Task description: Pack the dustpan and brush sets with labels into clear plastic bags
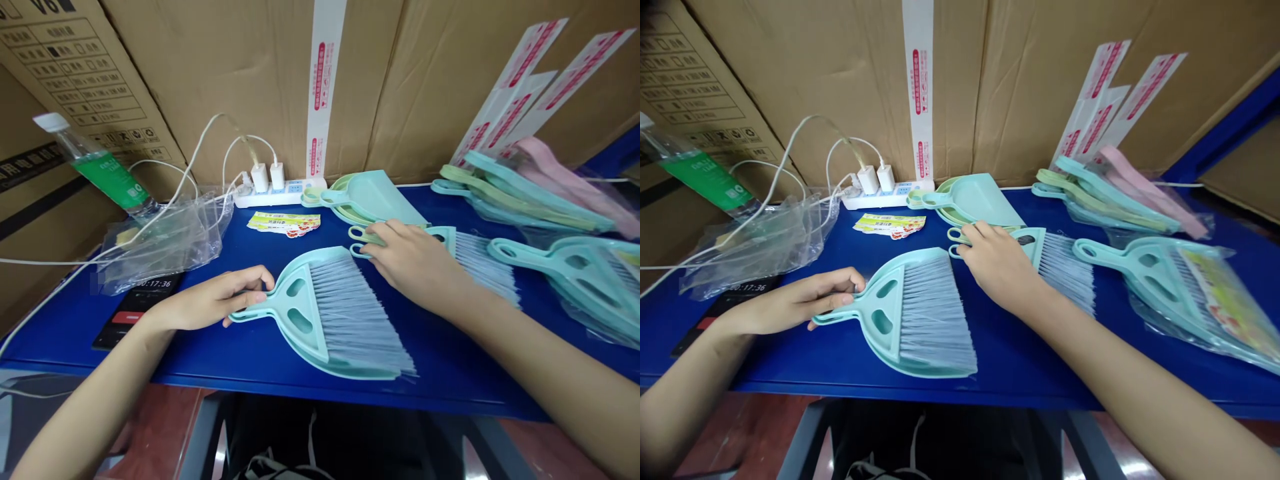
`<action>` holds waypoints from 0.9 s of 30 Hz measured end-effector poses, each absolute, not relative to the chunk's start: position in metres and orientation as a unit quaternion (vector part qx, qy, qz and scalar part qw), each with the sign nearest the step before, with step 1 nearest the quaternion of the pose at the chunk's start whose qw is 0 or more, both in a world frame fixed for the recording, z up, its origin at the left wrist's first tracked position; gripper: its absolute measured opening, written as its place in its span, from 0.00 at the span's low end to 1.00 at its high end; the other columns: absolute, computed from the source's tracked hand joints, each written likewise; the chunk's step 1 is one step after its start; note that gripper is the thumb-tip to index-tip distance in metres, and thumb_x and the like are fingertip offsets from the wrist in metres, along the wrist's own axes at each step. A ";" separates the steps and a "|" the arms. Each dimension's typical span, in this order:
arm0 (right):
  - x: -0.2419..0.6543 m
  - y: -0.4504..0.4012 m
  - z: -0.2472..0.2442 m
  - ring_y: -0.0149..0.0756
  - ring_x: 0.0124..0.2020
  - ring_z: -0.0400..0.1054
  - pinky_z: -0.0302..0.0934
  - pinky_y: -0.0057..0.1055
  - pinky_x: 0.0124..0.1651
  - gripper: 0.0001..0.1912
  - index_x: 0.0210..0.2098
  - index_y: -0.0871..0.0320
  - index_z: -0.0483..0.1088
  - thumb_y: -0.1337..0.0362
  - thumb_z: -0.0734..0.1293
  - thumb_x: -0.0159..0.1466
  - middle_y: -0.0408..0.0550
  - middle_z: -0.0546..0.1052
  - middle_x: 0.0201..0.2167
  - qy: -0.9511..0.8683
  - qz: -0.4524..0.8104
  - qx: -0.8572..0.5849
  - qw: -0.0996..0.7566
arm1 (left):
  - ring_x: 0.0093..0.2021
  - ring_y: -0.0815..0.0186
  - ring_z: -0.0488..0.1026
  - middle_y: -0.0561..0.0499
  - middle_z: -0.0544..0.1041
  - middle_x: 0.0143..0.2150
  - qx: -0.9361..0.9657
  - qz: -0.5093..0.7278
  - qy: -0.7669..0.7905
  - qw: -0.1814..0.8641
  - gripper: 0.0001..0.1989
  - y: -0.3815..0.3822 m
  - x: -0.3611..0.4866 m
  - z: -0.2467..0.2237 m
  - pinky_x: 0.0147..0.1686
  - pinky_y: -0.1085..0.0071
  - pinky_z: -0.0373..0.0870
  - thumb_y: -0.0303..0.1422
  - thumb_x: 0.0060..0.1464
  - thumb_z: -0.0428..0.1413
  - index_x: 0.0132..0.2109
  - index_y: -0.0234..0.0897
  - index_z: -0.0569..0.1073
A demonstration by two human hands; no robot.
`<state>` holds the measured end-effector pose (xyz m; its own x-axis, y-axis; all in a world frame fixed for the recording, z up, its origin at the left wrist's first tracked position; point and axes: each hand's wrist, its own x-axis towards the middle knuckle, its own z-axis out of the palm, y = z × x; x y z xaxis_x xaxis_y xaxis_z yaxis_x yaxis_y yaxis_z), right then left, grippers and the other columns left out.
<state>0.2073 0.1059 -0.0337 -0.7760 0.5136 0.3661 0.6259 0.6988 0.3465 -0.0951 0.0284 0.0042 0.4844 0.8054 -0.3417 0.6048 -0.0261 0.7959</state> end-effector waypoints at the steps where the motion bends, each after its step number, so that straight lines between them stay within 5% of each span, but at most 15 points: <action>1: 0.208 0.107 -0.034 0.45 0.39 0.68 0.59 0.35 0.37 0.15 0.33 0.61 0.77 0.74 0.59 0.66 0.59 0.77 0.38 -0.912 -0.231 -0.319 0.118 | 0.30 0.70 0.60 0.55 0.62 0.33 0.714 0.098 0.494 0.486 0.18 0.029 -0.096 0.004 0.21 0.80 0.66 0.50 0.63 0.48 0.45 0.39 0.65; 8: 0.211 0.106 -0.026 0.49 0.41 0.69 0.64 0.40 0.37 0.15 0.38 0.62 0.78 0.73 0.59 0.66 0.60 0.79 0.42 -0.908 -0.211 -0.340 0.128 | 0.30 0.70 0.65 0.54 0.66 0.34 0.735 0.104 0.493 0.453 0.18 0.029 -0.095 -0.007 0.27 0.76 0.67 0.48 0.65 0.45 0.45 0.38 0.67; 12: 0.210 0.087 -0.014 0.50 0.53 0.69 0.66 0.49 0.51 0.19 0.49 0.58 0.76 0.60 0.56 0.72 0.57 0.78 0.50 -0.940 -0.073 -0.279 0.183 | 0.31 0.70 0.64 0.53 0.67 0.35 0.738 0.139 0.498 0.433 0.17 0.029 -0.090 -0.012 0.26 0.77 0.66 0.47 0.64 0.47 0.43 0.38 0.69; 18: 0.194 0.057 -0.024 0.55 0.73 0.37 0.50 0.57 0.67 0.44 0.72 0.64 0.48 0.42 0.59 0.68 0.63 0.48 0.73 -0.970 0.110 -0.201 0.082 | 0.35 0.69 0.66 0.51 0.71 0.38 0.748 0.185 0.487 0.412 0.13 0.033 -0.086 -0.017 0.32 0.75 0.67 0.42 0.64 0.49 0.44 0.37 0.70; 22: 0.183 0.053 -0.038 0.55 0.73 0.26 0.39 0.61 0.69 0.43 0.72 0.64 0.44 0.45 0.60 0.68 0.63 0.42 0.73 -0.968 0.136 -0.203 0.055 | 0.37 0.68 0.69 0.51 0.74 0.38 0.748 0.223 0.481 0.400 0.12 0.033 -0.083 -0.018 0.37 0.74 0.68 0.41 0.64 0.51 0.42 0.37 0.72; 27: 0.181 0.051 -0.039 0.57 0.72 0.25 0.38 0.62 0.69 0.43 0.72 0.64 0.44 0.44 0.59 0.69 0.63 0.40 0.73 -0.963 0.156 -0.216 0.034 | 0.38 0.67 0.72 0.50 0.78 0.39 0.734 0.233 0.479 0.421 0.15 0.034 -0.080 -0.019 0.38 0.74 0.69 0.42 0.63 0.53 0.43 0.36 0.78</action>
<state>0.1813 0.0509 -0.0394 -0.9042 0.4271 -0.0027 0.4061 0.8579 -0.3146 -0.0805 0.0345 -0.0189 0.4323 0.8996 -0.0615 0.5084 -0.1868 0.8406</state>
